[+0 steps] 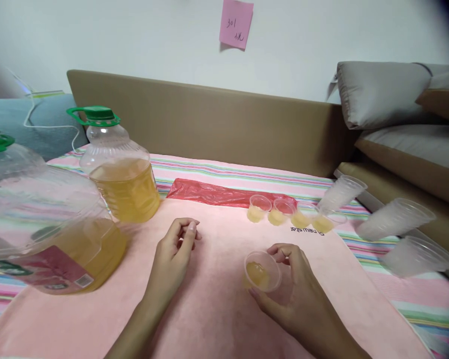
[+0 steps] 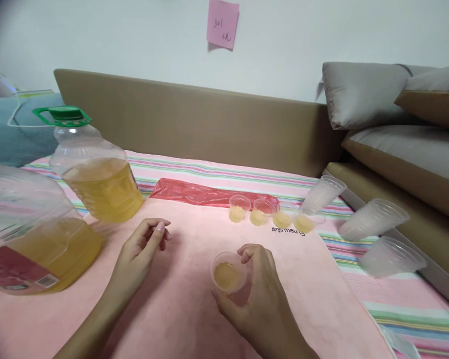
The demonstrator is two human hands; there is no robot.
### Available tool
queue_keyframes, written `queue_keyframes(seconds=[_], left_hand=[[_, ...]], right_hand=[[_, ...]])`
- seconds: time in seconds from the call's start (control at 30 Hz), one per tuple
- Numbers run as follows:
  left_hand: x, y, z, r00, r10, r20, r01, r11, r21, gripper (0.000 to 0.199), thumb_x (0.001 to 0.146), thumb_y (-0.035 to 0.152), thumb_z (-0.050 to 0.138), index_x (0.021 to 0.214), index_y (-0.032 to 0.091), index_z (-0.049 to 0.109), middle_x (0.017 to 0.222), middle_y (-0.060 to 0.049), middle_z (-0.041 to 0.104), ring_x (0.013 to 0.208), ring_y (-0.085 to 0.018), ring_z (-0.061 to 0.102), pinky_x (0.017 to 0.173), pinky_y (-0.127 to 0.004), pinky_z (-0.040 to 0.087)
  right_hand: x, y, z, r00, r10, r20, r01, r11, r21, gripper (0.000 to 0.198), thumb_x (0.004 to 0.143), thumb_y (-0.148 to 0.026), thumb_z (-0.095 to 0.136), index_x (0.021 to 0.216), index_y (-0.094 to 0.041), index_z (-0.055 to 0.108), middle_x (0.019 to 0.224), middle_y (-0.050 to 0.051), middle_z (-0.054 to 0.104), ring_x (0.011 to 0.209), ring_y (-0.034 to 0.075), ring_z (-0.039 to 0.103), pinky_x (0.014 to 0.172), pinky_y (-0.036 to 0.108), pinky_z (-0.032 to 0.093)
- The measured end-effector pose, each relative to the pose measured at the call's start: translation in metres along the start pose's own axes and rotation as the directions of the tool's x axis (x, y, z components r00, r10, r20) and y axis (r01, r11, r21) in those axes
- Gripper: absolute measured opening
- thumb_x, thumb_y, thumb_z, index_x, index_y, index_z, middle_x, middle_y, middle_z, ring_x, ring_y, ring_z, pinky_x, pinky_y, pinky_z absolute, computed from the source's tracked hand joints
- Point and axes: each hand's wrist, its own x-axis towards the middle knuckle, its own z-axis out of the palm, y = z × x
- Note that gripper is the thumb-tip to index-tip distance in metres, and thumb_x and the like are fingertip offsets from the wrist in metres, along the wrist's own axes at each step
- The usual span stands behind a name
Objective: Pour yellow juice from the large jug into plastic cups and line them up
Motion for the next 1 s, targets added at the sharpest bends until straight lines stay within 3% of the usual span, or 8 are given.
queue_keyframes(seconds=[0.2,0.47,0.6,0.77,1.0], left_hand=[[0.000,0.001,0.000,1.000,0.012,0.003,-0.012,1.000,-0.001,0.032,0.103,0.053,0.050,0.107,0.024,0.063,0.085,0.001,0.061,0.076,-0.017,0.057,0.075,-0.028,0.045],[0.004,0.002,-0.007,0.999,0.032,0.007,-0.032,0.999,-0.020,0.036,0.104,0.054,0.049,0.090,0.023,0.063,0.082,0.002,0.060,0.076,-0.016,0.055,0.073,-0.027,0.043],[0.004,0.003,-0.013,1.000,0.024,-0.014,-0.024,0.999,-0.042,0.036,0.104,0.055,0.049,0.092,0.024,0.063,0.080,0.002,0.059,0.075,-0.015,0.054,0.073,-0.027,0.042],[0.004,0.004,-0.014,0.999,0.017,-0.027,-0.019,0.997,-0.077,0.036,0.104,0.055,0.048,0.094,0.024,0.064,0.082,0.001,0.060,0.077,-0.016,0.055,0.074,-0.028,0.044],[0.003,0.004,-0.016,0.999,-0.002,-0.039,-0.002,0.994,-0.106,0.035,0.104,0.054,0.048,0.093,0.024,0.064,0.079,0.002,0.059,0.076,-0.016,0.055,0.072,-0.028,0.042]], right_hand=[[0.001,-0.003,0.001,1.000,0.020,-0.001,-0.020,1.000,0.015,0.047,0.088,-0.045,0.073,0.119,-0.025,0.043,0.123,0.007,0.052,0.109,0.031,0.055,0.084,0.040,0.053],[0.014,-0.016,0.001,0.999,0.048,0.004,-0.048,0.995,0.091,0.048,0.085,-0.044,0.075,0.115,-0.026,0.041,0.121,0.005,0.054,0.109,0.029,0.057,0.080,0.035,0.053],[0.041,-0.024,-0.008,1.000,-0.007,-0.015,0.008,0.999,0.054,0.046,0.087,-0.049,0.073,0.111,-0.026,0.041,0.117,0.005,0.056,0.113,0.031,0.056,0.076,0.034,0.052],[0.093,-0.025,-0.014,0.996,-0.079,0.038,0.079,0.997,-0.004,0.050,0.085,-0.056,0.071,0.109,-0.025,0.041,0.117,0.006,0.054,0.112,0.029,0.055,0.090,0.038,0.048],[0.152,-0.007,0.007,0.996,-0.075,0.040,0.078,0.994,-0.075,0.058,0.079,-0.063,0.071,0.107,-0.024,0.039,0.110,0.005,0.055,0.097,0.028,0.055,0.081,0.036,0.044]])
